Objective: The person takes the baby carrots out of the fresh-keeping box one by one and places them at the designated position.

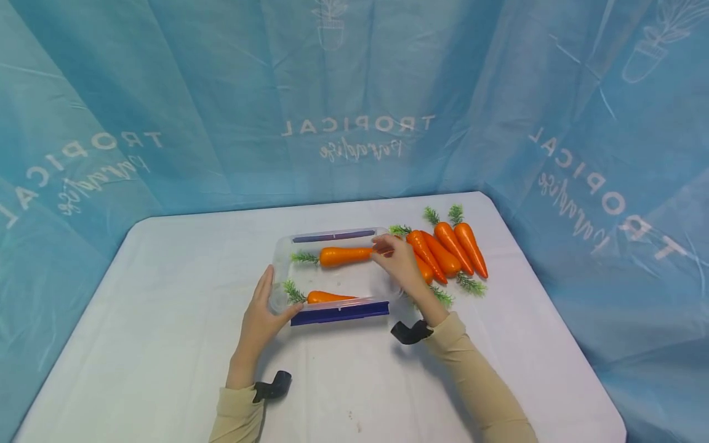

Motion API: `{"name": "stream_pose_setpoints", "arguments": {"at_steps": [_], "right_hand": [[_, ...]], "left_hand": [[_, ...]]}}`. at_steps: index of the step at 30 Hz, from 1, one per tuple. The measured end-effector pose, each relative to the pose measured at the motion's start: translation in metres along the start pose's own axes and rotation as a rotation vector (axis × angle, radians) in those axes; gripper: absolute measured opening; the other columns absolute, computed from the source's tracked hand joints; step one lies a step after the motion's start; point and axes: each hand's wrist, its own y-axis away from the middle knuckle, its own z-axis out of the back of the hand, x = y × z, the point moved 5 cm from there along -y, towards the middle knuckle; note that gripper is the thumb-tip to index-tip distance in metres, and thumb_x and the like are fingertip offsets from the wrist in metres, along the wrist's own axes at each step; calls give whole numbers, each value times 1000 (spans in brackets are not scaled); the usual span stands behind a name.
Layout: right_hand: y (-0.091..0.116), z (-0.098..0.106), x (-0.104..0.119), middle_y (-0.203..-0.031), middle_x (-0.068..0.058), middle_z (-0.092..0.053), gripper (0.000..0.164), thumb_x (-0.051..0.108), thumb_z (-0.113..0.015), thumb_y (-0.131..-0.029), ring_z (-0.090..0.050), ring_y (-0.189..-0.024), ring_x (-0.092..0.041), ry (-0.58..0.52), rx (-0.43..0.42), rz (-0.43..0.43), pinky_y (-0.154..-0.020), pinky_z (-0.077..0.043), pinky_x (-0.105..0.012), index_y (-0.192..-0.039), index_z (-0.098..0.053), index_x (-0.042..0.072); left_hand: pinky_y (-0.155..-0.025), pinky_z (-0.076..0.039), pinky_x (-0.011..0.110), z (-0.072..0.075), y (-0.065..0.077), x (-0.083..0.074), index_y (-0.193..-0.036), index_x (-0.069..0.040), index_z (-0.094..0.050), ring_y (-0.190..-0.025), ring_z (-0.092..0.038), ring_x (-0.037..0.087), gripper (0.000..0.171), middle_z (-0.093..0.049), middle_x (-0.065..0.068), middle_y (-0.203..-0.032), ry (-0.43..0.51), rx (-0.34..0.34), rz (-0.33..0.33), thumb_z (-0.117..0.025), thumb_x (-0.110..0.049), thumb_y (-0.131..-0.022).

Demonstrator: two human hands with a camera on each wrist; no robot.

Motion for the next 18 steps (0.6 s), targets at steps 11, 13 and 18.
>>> {"name": "stream_pose_setpoints", "arguments": {"at_steps": [11,13,18], "right_hand": [[-9,-81,-1,-94,-18,-71,40,7,-70,-84,-68,-86,-24,37,515,-50,-82,-58,-32,-119,-59,-8],[-8,-85,0,-94,-19,-71,42,7,-70,-83,-68,-86,-24,32,563,-64,-82,-58,-32,-120,-58,-9],[-4,-92,0,-99,-19,-70,43,10,-69,-85,-68,-86,-21,29,701,-111,-80,-58,-30,-123,-57,-7]], "left_hand": [[-113,-30,54,-1,0,0,-154,-11,-17,-143,-31,34,105,-21,9,-160,-2,24,21,-75,-51,-75],[-113,-31,54,0,-1,0,-153,-11,-17,-142,-32,35,105,-21,9,-160,-7,22,18,-75,-51,-75],[-113,-31,53,1,-1,-1,-153,-9,-19,-142,-32,35,105,-22,11,-159,-14,12,12,-75,-50,-75]]}}
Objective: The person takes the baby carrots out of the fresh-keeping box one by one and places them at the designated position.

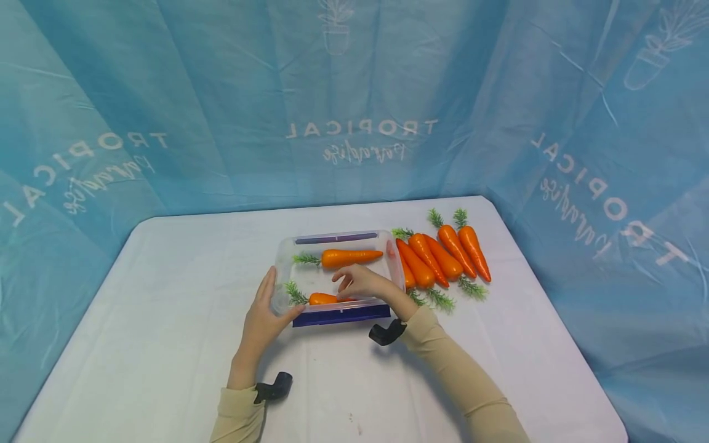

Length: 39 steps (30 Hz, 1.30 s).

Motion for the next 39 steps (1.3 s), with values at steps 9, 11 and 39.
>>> {"name": "stream_pose_setpoints", "arguments": {"at_steps": [9,11,39], "right_hand": [[-1,-7,-3,-103,-15,-69,35,5,-64,-87,-65,-89,-14,60,123,-4,-86,-56,-27,-121,-59,-3],[1,-7,-2,-99,-14,-70,35,3,-64,-86,-64,-84,-13,87,128,2,-83,-55,-25,-121,-60,-2],[46,65,19,-114,-20,-66,47,9,-74,-82,-65,-102,-31,-115,-407,152,-88,-56,-39,-125,-58,-1]], "left_hand": [[-112,-32,54,0,1,1,-153,-10,-19,-141,-33,35,106,-23,10,-159,2,-6,10,-76,-49,-73],[-112,-32,54,0,1,1,-153,-10,-19,-141,-33,35,106,-23,10,-159,2,-7,9,-76,-50,-74],[-113,-31,54,0,1,2,-153,-12,-17,-142,-32,34,106,-22,9,-159,1,-4,5,-75,-52,-74]]}}
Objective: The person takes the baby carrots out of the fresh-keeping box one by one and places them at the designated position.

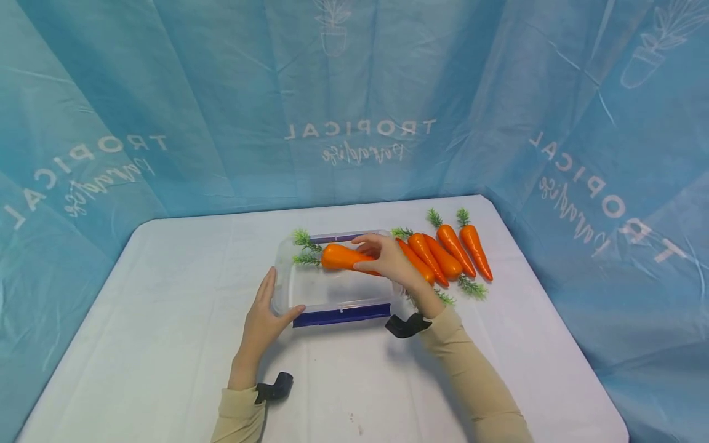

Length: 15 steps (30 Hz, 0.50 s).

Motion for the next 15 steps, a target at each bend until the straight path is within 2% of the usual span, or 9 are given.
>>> {"name": "stream_pose_setpoints", "arguments": {"at_steps": [5,10,15], "right_hand": [[30,39,-9,-117,-19,-65,48,13,-74,-82,-63,-106,-32,22,-93,-76,-86,-56,-33,-126,-58,2],[64,72,-31,-121,-21,-63,49,15,-74,-83,-60,-108,-30,68,-171,-140,-83,-52,-16,-127,-58,1],[97,91,-59,-122,-22,-61,50,15,-73,-84,-59,-99,-7,81,-176,-192,-82,-49,-11,-128,-55,-2]], "left_hand": [[-114,-29,53,-1,0,0,-153,-11,-17,-143,-29,34,106,-21,10,-160,0,-2,-8,-75,-52,-75],[-115,-29,52,0,0,0,-153,-10,-18,-144,-29,34,106,-21,12,-159,-2,-9,-7,-75,-52,-74],[-116,-28,51,-1,0,0,-153,-10,-18,-144,-28,31,106,-21,10,-160,8,-3,2,-75,-51,-74]]}}
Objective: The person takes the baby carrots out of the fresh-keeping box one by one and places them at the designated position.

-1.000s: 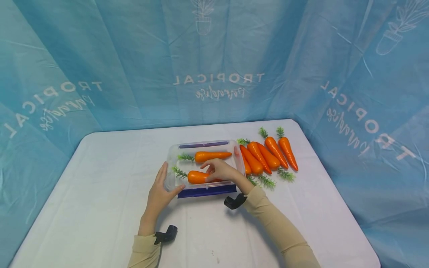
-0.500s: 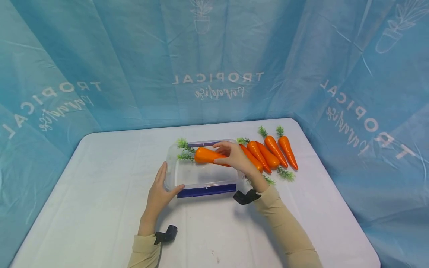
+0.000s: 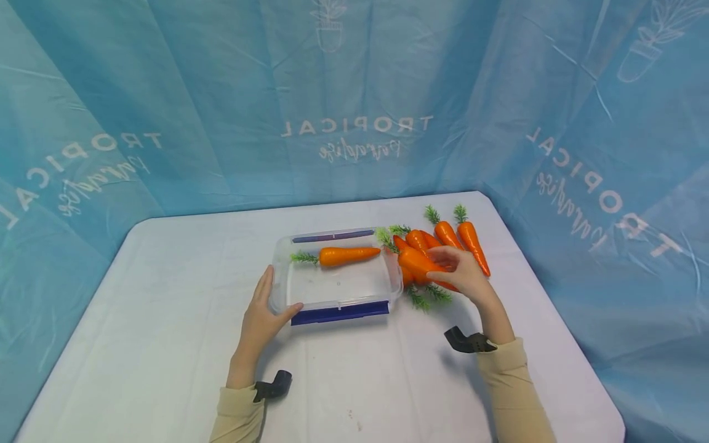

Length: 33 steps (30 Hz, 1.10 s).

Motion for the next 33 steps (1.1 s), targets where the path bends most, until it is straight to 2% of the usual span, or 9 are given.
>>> {"name": "stream_pose_setpoints", "arguments": {"at_steps": [3,8,13,17,23,27,30,33], "right_hand": [[12,8,-19,-118,-20,-63,52,15,-74,-83,-58,-94,5,5,46,6,-82,-51,-13,-128,-55,-4],[28,10,-43,-108,-9,-65,53,11,-76,-80,-60,-94,4,1,173,73,-81,-53,-16,-125,-55,-7],[36,1,-55,-115,-21,-63,49,12,-76,-80,-59,-95,4,21,311,107,-85,-51,-14,-123,-58,-5],[38,-7,-62,-113,-23,-64,48,13,-76,-80,-58,-94,5,60,366,126,-85,-50,-14,-121,-59,-5],[35,-17,-69,-111,-20,-66,47,15,-77,-79,-59,-95,7,74,358,94,-85,-50,-13,-119,-60,-4],[36,-16,-66,-108,-17,-67,38,15,-77,-79,-63,-96,0,84,342,68,-85,-51,-15,-111,-63,0],[37,-10,-55,-104,-17,-67,30,13,-75,-80,-64,-93,-7,122,275,81,-83,-52,-18,-105,-64,1],[29,-5,-36,-101,-19,-68,23,9,-71,-84,-64,-88,-10,128,167,107,-78,-54,-20,-104,-65,-1]], "left_hand": [[-116,-28,51,0,-1,0,-153,-11,-17,-144,-28,31,106,-21,10,-160,2,2,5,-75,-51,-74],[-115,-29,51,1,-2,0,-153,-11,-18,-144,-29,32,107,-21,10,-159,-6,-3,3,-75,-52,-73],[-116,-29,50,1,-3,2,-153,-11,-17,-144,-29,31,107,-21,9,-160,-12,-8,4,-75,-53,-74],[-116,-28,50,1,-3,3,-154,-12,-17,-145,-28,30,107,-20,8,-160,-9,-4,12,-75,-53,-74],[-114,-30,52,2,-2,1,-153,-10,-18,-144,-30,33,107,-22,10,-159,-9,-8,4,-76,-52,-73],[-114,-30,53,2,-2,1,-153,-10,-19,-143,-31,34,107,-22,11,-159,-13,-8,-4,-75,-53,-73],[-114,-30,54,0,-1,2,-153,-10,-19,-143,-31,34,107,-22,11,-159,-13,-7,0,-75,-53,-73],[-113,-30,54,-1,0,3,-153,-11,-18,-143,-30,35,107,-22,12,-159,-11,-8,7,-75,-53,-73]]}}
